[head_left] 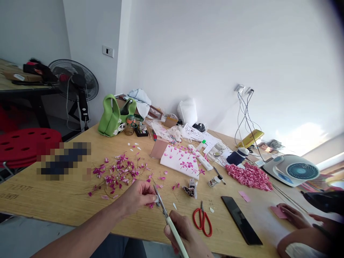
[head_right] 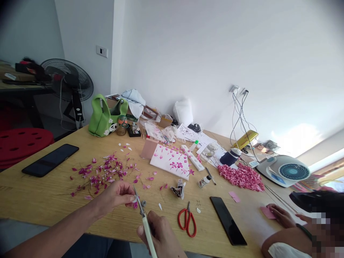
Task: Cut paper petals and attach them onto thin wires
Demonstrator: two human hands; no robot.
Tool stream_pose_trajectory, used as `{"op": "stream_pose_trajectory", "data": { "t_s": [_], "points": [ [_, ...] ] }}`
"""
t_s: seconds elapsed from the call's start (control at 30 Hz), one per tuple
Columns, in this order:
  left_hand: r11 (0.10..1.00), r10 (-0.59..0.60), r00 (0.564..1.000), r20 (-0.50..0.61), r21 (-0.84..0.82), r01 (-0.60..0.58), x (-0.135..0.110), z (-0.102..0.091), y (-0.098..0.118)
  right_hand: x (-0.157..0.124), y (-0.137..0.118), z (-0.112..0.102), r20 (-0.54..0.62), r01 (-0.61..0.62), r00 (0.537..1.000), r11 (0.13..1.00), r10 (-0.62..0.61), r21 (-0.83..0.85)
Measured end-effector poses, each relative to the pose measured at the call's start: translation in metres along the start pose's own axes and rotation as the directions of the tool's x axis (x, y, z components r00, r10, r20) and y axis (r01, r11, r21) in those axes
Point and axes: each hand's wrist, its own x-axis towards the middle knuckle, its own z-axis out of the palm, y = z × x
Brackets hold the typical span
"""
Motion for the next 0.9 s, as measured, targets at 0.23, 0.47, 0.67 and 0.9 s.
{"op": "stream_pose_trajectory", "data": {
  "t_s": [0.23,0.47,0.67,0.9],
  "points": [
    [1.0,-0.017,0.999,0.049,-0.003,0.017,0.0,-0.003,0.001,-0.003,-0.009,-0.002,0.039,-0.009,0.999,1.0,0.009,-0.003],
    [1.0,-0.025,0.999,0.046,-0.014,0.025,-0.002,-0.002,0.0,-0.001,-0.002,0.0,-0.036,0.04,0.998,0.997,-0.042,-0.068],
    [1.0,-0.03,0.999,0.04,-0.008,0.03,-0.003,-0.002,-0.002,0.003,0.008,0.004,-0.027,0.087,0.996,0.989,-0.091,-0.116],
    [1.0,-0.028,0.999,0.044,-0.011,0.029,-0.005,-0.002,-0.003,0.012,0.02,0.007,0.049,0.152,0.988,0.976,-0.146,-0.159]
  ]
}}
